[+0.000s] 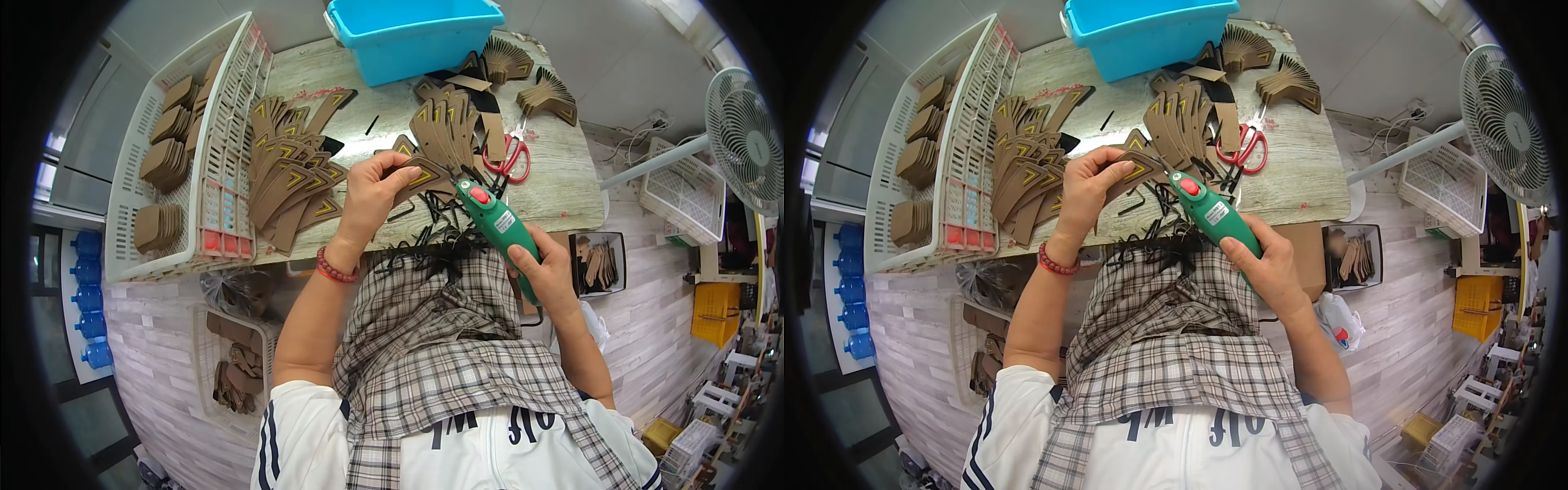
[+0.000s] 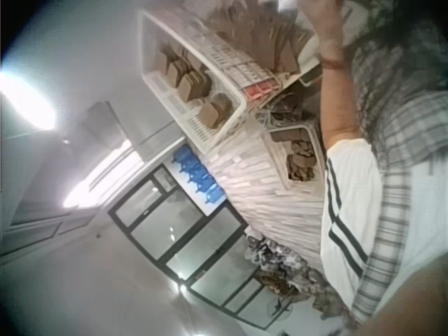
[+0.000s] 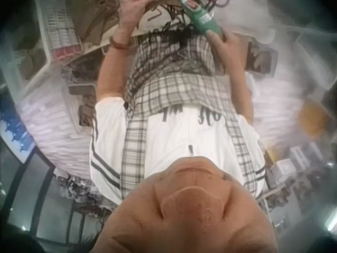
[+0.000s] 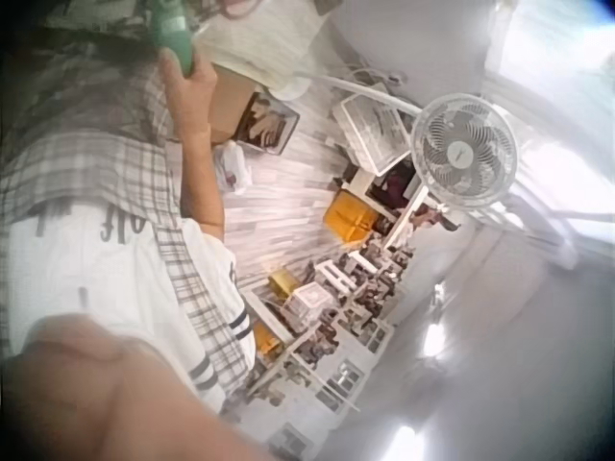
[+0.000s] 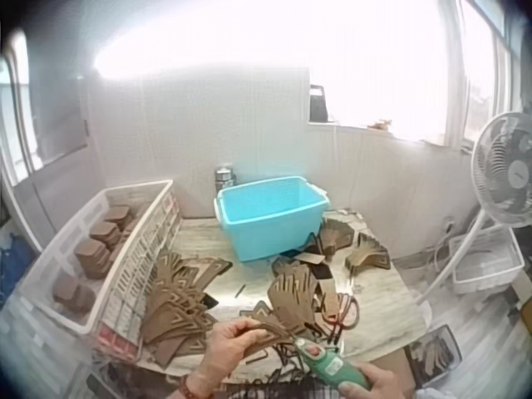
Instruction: The person uses a green rotary tool to trim the edges of small brown cardboard pieces marked with yellow triangles. They handle the pieces one at a time, rotating them to cut along the edges, and place the finished pieces into a white basket on the left.
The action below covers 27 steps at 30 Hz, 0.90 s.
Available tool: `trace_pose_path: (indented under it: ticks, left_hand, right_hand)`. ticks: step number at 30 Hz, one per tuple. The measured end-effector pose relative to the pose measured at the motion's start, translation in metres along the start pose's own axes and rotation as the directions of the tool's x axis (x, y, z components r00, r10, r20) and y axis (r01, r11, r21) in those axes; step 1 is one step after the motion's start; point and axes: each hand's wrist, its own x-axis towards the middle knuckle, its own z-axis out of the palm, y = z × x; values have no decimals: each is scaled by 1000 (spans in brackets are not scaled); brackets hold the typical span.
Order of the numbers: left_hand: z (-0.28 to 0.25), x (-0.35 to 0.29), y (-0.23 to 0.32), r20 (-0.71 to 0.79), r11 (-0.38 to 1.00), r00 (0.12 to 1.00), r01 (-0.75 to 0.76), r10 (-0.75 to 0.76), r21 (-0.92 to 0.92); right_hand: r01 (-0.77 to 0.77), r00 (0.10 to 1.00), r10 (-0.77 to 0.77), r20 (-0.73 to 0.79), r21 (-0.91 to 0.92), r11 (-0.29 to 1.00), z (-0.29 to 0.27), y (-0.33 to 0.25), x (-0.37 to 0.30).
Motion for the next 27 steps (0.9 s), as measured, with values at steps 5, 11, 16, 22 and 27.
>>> trace_pose_path:
  ticks: [5,11,16,22,27]
  left_hand:
    - [-7,3,8,62,996,998,-31,26,85]
    - [-14,3,19,174,978,981,54,-90,201]
    - [-16,-1,17,212,974,970,74,-121,216]
    - [-90,5,43,-60,886,998,31,-4,462]
    - [-92,13,42,-105,252,783,-68,613,965]
  right_hand:
    - [10,999,-10,34,14,1000,-3,4,1]
    - [14,997,-11,71,-43,999,-3,1,4]
    - [-11,997,13,78,-26,1000,9,-6,11]
    - [-12,999,10,37,36,999,10,1,12]
    - [-62,997,66,-36,92,994,2,8,4]
